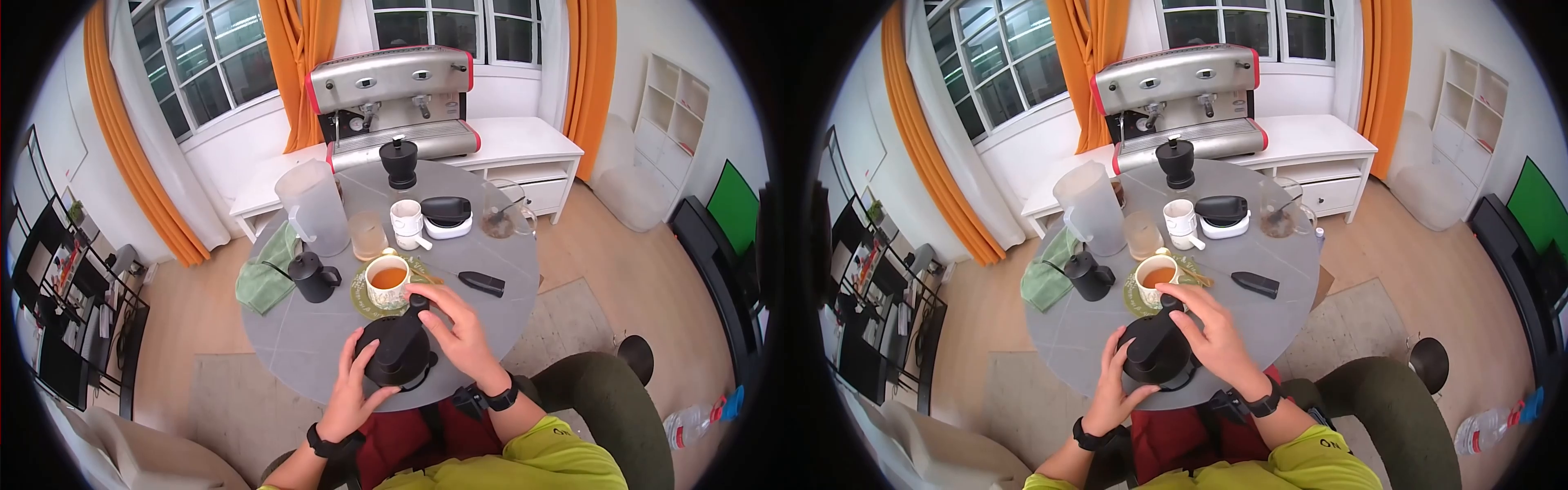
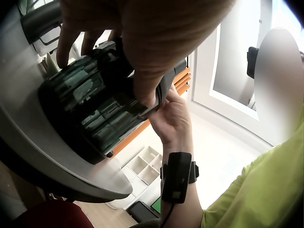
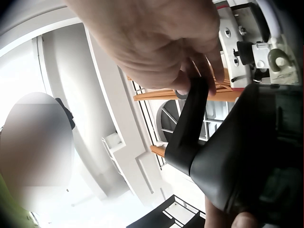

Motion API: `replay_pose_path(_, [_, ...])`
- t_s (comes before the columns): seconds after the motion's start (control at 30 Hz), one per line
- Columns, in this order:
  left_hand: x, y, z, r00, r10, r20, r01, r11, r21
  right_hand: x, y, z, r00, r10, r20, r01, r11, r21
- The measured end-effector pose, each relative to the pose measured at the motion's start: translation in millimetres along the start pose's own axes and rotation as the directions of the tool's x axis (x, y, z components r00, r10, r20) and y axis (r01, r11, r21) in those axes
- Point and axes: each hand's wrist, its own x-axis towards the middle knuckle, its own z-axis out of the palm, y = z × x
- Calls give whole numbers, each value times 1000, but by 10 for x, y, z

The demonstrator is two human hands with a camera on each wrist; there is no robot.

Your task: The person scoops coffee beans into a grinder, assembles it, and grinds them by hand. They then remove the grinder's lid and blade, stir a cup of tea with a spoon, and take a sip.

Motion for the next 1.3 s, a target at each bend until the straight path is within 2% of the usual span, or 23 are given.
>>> replay_pose_path(0.03, [-1, -4, -2, 1000, -3, -3, 3, 1000, 0, 1, -18, 3, 1000, -26, 7, 27, 996, -89])
replay_pose_path(0.07, [-4, -9, -3, 1000, -16, 15, 17, 1000, -14, 1, -26, 17, 1000, -24, 13, 25, 996, -88])
replay_pose_path(0.13, [-10, -20, -7, 999, -35, 29, 36, 999, -28, 2, -33, 52, 992, -40, -120, 32, 997, -69])
replay_pose_path(0.23, [-4, -23, -3, 1000, -8, 18, 9, 1000, -17, 14, 32, 68, 993, -42, -112, 44, 999, 11])
replay_pose_path(0.37, [14, 5, -24, 1000, -5, 15, 5, 1000, 0, -19, 48, 51, 997, -37, -70, 33, 998, -54])
replay_pose_path(0.47, [11, 16, -33, 1000, -6, 12, 6, 1000, -8, -3, 24, 75, 980, -77, -182, 61, 994, -93])
replay_pose_path(0.6, [15, 14, -32, 1000, -2, 15, 2, 1000, -16, 21, 8, 131, 986, -31, -166, 37, 999, 32])
replay_pose_path(0.7, [22, 22, -45, 1000, 7, 19, -7, 1000, 6, -2, 19, 123, 997, 5, -82, -4, 1000, 10])
replay_pose_path(0.77, [22, 18, -46, 1000, 2, 20, -2, 1000, 5, -6, -18, 126, 986, -37, -161, 19, 993, -113])
replay_pose_path(0.8, [23, 15, -47, 1000, 1, 23, -1, 1000, 4, -2, -25, 136, 986, -36, -160, 18, 994, -112])
replay_pose_path(0.9, [22, 23, -47, 1000, -10, 23, 9, 1000, 3, 16, -32, 156, 972, -73, -222, 59, 996, -68])
replay_pose_path(0.97, [14, 1, -40, 999, -19, 31, 19, 1000, -20, 8, -17, 154, 991, 19, -135, -9, 997, 75])
replay_pose_path(1.0, [7, -12, -35, 999, -25, 39, 27, 999, -43, 3, -8, 149, 991, 24, -132, -14, 997, 78])
replay_pose_path(1.07, [11, -30, -31, 999, -23, 40, 25, 999, -38, -3, 19, 137, 991, -36, -126, 31, 999, -42])
replay_pose_path(1.1, [7, -32, -33, 999, -17, 41, 18, 999, -34, -8, 16, 133, 993, -28, -118, 24, 999, -35])
replay_pose_path(1.17, [11, -18, -37, 998, -36, 42, 37, 999, -32, -8, -27, 135, 980, -67, -185, 48, 993, -103])
replay_pose_path(1.23, [-5, -22, -38, 998, -42, 45, 44, 999, -30, -1, -27, 160, 974, -85, -211, 69, 994, -80])
replay_pose_path(1.3, [1, -36, -19, 998, -45, 42, 47, 998, -48, -20, -2, 132, 989, 4, -148, 3, 999, 46])
